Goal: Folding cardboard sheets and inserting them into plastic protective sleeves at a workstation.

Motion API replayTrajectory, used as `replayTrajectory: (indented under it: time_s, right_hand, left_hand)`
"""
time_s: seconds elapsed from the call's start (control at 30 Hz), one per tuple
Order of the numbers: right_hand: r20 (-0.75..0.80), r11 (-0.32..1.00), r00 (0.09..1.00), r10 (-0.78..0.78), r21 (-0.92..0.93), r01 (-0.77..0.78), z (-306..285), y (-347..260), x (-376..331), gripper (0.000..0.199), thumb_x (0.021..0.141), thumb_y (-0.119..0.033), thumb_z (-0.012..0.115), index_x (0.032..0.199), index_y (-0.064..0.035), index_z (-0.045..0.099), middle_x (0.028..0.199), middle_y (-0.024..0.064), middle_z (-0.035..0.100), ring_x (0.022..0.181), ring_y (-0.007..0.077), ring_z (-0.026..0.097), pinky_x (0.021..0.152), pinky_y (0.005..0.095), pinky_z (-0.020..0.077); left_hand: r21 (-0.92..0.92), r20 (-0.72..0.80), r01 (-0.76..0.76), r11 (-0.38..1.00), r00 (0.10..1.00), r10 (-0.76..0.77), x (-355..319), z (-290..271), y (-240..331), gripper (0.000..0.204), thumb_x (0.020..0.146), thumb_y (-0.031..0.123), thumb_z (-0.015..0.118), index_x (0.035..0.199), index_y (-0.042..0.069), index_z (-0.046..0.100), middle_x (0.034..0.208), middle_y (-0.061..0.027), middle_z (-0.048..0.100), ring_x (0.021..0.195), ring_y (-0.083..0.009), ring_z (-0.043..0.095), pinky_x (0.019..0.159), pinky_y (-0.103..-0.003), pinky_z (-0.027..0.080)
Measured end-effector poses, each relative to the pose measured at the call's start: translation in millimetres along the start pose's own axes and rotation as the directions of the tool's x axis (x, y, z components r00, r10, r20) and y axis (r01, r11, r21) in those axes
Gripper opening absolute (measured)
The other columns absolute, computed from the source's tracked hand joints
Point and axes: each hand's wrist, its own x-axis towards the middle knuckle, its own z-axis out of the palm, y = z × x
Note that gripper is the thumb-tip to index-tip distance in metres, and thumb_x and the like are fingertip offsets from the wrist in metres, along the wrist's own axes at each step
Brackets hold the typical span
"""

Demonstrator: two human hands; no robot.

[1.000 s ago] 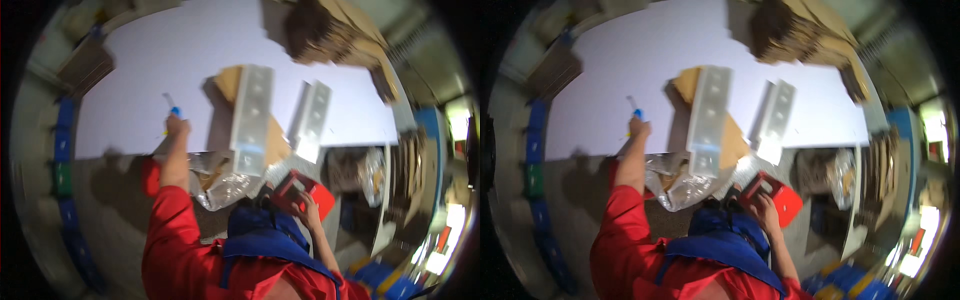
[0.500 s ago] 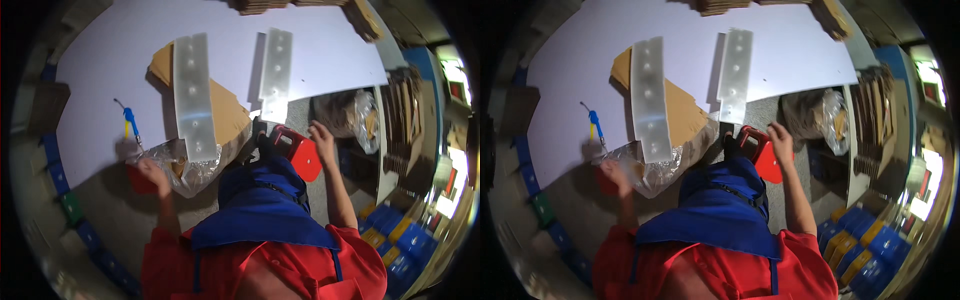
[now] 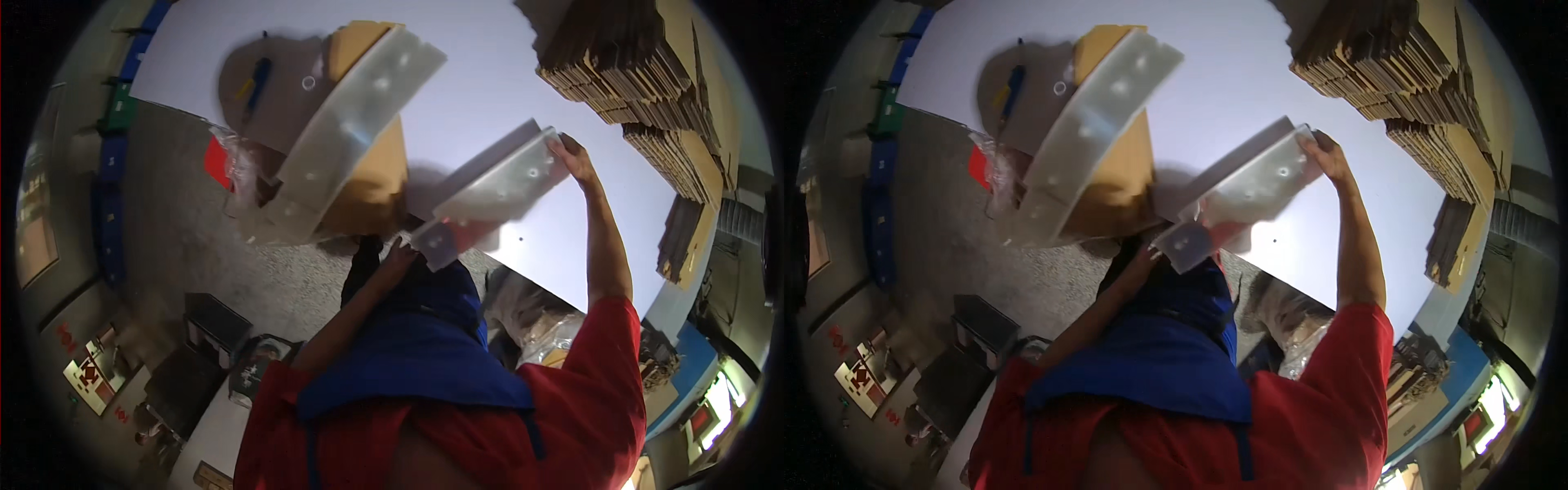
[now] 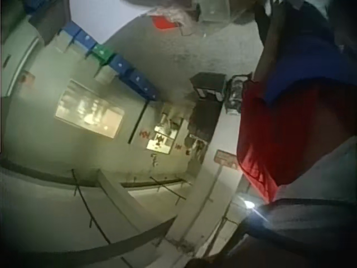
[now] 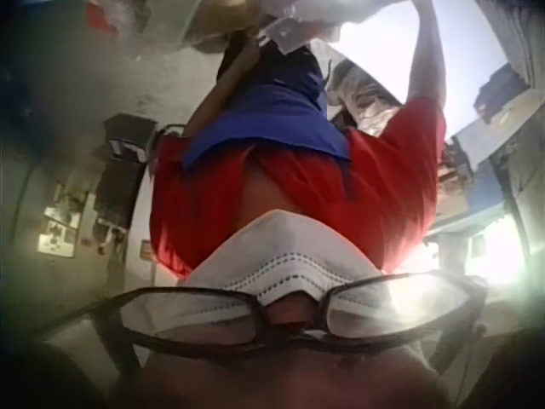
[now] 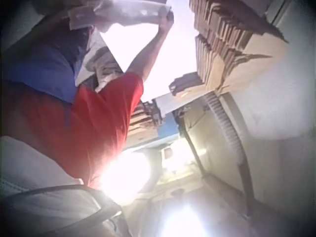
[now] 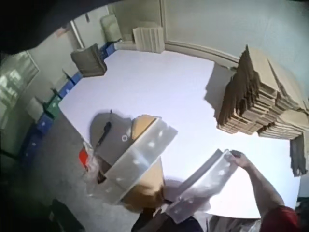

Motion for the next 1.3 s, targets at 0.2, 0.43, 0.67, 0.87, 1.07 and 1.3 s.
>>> replayTrajectory:
  time_s: [0.2,0.43,0.67,0.87,1.07,1.3]
  right_hand:
    - [0.228,0.993,0.967,0.116,-0.009,-0.118,-37,17,39,0.089,0.076,-0.059,0.076,0.138,0.0019,0.057,0.129,0.0273,0.062,0.118,0.0413,0.059,0.102,0.0463,0.048]
    - [0.31,0.99,0.941,0.136,-0.014,-0.138,-51,40,46,0.094,0.069,-0.057,0.081,0.138,0.0019,0.057,0.128,0.0278,0.063,0.117,0.041,0.061,0.102,0.0472,0.0494]
    - [0.304,0.987,0.945,0.124,0.062,-0.149,-53,53,30,0.088,0.072,-0.055,0.081,0.133,0.0051,0.058,0.122,0.0286,0.065,0.109,0.0403,0.065,0.095,0.0472,0.0533]
    - [0.205,0.967,0.968,0.142,0.179,-0.18,-26,89,-23,0.098,0.069,-0.05,0.086,0.139,0.0097,0.049,0.122,0.0335,0.062,0.107,0.0428,0.067,0.093,0.0421,0.0584]
    - [0.069,0.943,0.97,0.234,0.226,-0.243,12,88,-86,0.095,0.077,-0.054,0.079,0.132,0.0164,0.05,0.118,0.0332,0.062,0.107,0.0447,0.064,0.093,0.0455,0.0556]
    - [0.198,0.936,0.964,0.175,0.271,-0.225,21,109,-92,0.091,0.081,-0.051,0.079,0.133,0.0173,0.049,0.12,0.0338,0.06,0.11,0.0422,0.063,0.095,0.043,0.0545]
  left_hand:
    - [-0.438,0.071,0.118,0.891,0.993,-0.096,45,42,68,0.049,0.092,0.011,0.062,0.139,0.002,0.053,0.129,-0.0134,0.064,0.115,-0.0247,0.06,0.1,-0.036,0.046]
    - [-0.028,0.322,0.178,0.984,0.933,-0.16,54,31,53,0.049,0.089,0.008,0.066,0.136,0.001,0.056,0.131,-0.0119,0.064,0.118,-0.0222,0.06,0.101,-0.034,0.047]
    - [-0.384,0.273,0.188,0.904,0.958,-0.083,63,50,45,0.054,0.082,-0.001,0.066,0.135,0.003,0.059,0.129,-0.0119,0.066,0.12,-0.0206,0.06,0.1,-0.034,0.047]
    - [-0.004,0.291,0.173,0.985,0.942,-0.164,65,-3,-9,0.045,0.082,-0.003,0.06,0.127,-0.001,0.064,0.111,-0.0121,0.07,0.102,-0.0215,0.063,0.092,-0.034,0.05]
    - [-0.452,0.167,0.25,0.856,0.967,-0.195,68,-7,-15,0.046,0.088,0.005,0.054,0.133,-0.004,0.057,0.127,-0.0164,0.063,0.108,-0.0262,0.063,0.091,-0.036,0.051]
    - [-0.821,0.18,0.265,0.507,0.961,-0.211,56,-18,-79,0.047,0.09,0.004,0.052,0.136,-0.007,0.052,0.126,-0.0159,0.062,0.105,-0.0252,0.063,0.09,-0.037,0.052]
